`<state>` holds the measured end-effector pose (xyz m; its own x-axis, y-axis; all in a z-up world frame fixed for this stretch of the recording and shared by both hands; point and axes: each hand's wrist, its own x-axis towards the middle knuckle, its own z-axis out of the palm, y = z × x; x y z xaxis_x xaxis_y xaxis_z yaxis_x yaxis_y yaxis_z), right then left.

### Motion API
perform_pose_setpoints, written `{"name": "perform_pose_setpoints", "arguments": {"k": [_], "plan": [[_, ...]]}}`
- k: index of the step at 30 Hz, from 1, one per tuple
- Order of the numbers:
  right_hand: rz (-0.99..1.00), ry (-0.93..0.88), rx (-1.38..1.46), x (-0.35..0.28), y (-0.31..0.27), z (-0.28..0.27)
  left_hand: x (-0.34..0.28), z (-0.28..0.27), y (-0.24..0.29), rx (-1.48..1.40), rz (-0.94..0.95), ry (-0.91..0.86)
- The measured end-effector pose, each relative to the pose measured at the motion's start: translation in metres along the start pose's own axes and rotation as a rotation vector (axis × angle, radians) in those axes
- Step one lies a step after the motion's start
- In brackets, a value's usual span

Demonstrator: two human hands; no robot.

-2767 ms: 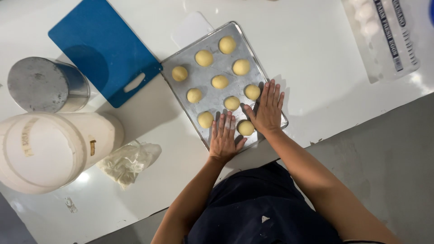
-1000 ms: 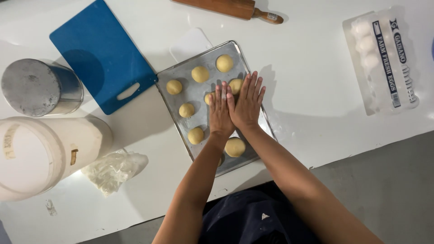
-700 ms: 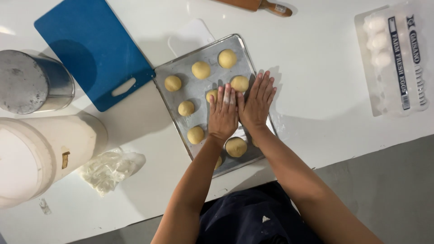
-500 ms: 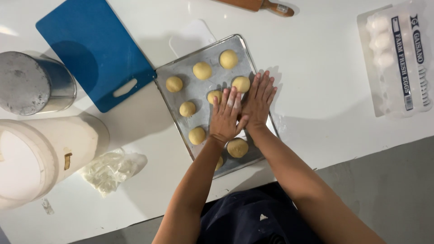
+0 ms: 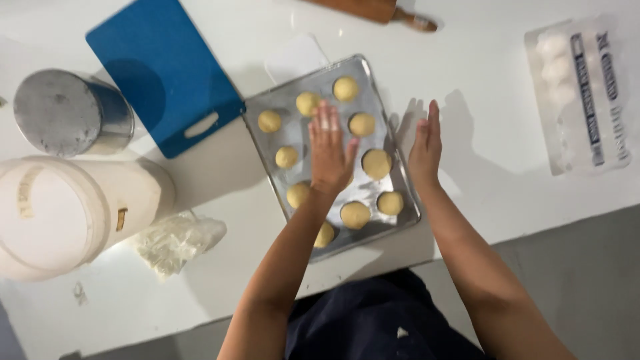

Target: Grease a baking tray, place pre-portioned dough balls on it, and flatten them by hand.

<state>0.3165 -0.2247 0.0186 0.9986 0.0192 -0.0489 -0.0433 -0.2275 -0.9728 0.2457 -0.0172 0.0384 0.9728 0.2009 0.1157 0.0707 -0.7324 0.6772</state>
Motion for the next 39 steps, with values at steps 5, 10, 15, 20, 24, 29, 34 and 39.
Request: {"name": "perform_pose_setpoints", "arguments": {"k": [5,10,15,20,24,29,34,39], "plan": [[0.001,-0.049,-0.530,0.049,-0.015,0.062,0.046,0.003,-0.008,0.269,-0.063,0.151],[-0.082,-0.078,-0.879,0.058,-0.030,0.128,0.065,0.033,-0.021,0.408,-0.144,0.041],[-0.160,-0.118,-0.969,0.065,-0.015,0.132,0.064,0.025,-0.021,0.517,-0.208,-0.222],[-0.137,-0.148,-0.987,0.060,-0.016,0.127,0.060,0.037,-0.026,0.585,-0.172,-0.190],[-0.136,-0.150,-0.925,0.063,-0.014,0.129,0.062,0.034,-0.023,0.604,-0.180,-0.181],[-0.059,-0.109,-0.533,0.118,-0.015,0.110,0.086,-0.002,-0.024,0.330,-0.169,0.059],[-0.049,-0.157,-0.577,0.132,-0.052,0.140,0.128,-0.015,-0.046,0.340,-0.281,0.175],[-0.252,-0.289,-1.042,0.137,-0.023,0.189,0.143,0.012,-0.076,0.412,-0.263,0.083]]}}
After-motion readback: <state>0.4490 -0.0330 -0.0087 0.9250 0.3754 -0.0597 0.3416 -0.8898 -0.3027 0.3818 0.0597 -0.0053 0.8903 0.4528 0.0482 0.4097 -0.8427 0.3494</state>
